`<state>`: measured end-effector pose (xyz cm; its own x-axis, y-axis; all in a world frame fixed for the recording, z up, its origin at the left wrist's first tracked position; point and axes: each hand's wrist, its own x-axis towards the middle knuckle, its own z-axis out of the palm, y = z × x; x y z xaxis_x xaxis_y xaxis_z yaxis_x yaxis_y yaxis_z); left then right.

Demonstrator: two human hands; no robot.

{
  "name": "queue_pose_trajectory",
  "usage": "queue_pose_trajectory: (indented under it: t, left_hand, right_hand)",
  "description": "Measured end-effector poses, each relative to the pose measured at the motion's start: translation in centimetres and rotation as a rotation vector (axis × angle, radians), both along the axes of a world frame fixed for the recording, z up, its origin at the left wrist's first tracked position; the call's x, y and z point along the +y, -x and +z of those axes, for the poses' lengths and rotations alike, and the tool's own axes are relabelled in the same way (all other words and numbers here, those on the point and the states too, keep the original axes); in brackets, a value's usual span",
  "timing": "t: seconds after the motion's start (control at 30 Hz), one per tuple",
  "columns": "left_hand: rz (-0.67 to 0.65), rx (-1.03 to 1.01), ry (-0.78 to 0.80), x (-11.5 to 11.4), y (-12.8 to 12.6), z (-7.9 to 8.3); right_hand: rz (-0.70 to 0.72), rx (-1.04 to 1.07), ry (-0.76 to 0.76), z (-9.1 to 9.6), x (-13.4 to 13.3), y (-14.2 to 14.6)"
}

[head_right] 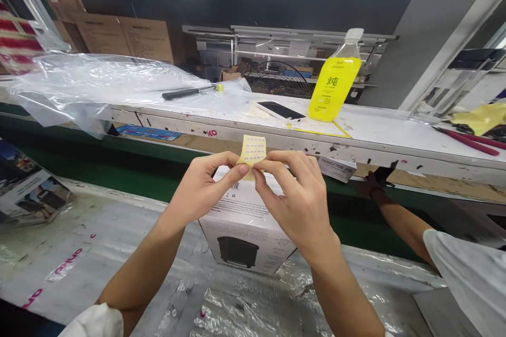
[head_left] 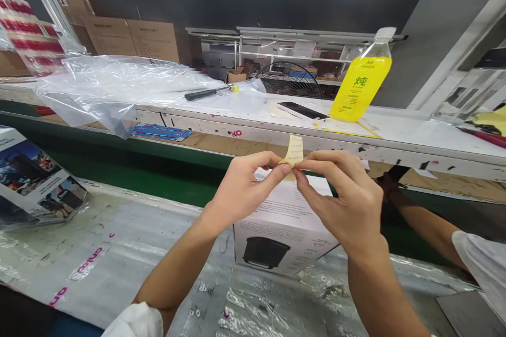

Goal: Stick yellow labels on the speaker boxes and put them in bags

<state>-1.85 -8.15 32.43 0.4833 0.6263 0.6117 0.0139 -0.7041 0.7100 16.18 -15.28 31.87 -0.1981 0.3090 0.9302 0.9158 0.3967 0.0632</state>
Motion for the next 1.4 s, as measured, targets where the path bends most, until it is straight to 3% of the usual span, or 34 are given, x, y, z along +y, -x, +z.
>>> queue_pose_trajectory:
  t: [0.17, 0.37, 0.43, 0.53, 0.63, 0.73, 0.93, 1.4]
  left_hand:
    - [0.065, -0.015, -0.038, -0.2, -0.1, -0.2]
    - [0.039, -0.041, 0.016, 0.0, 0.7, -0.4]
    - [0.003, -0.104, 0.079, 1.2, 0.9, -1.0]
    - [-0.093, -0.343, 0.216, 4.0, 0.5, -2.9]
    - [-0.208, -0.557, 0.400, 6.6, -0.7, -5.5]
    - [-0.251, -0.608, 0.549, 7.3, -1.8, -7.5]
    - [-0.207, -0.663, 0.585, 6.7, -2.1, -8.0]
    - [-0.165, -0.671, 0.571, 7.0, -2.0, -7.9]
  right_hand:
    - [-0.032, -0.056, 0.011, 0.2, 0.1, 0.4]
    - [-0.026, -0.088, 0.059, 1.0, 0.2, 1.4]
    - [0.061, -0.010, 0.214, 2.0, 0.1, 1.7]
    - [0.250, 0.135, 0.671, 4.0, 0.4, 2.1]
    - [0.370, 0.088, 1.097, 5.3, 1.6, 2.9]
    - [0.337, -0.028, 1.266, 5.2, 2.7, 4.3]
    - [0.167, -0.094, 1.330, 3.8, 2.7, 6.0]
    - [0.098, -0.173, 1.270, 3.6, 3.2, 6.6]
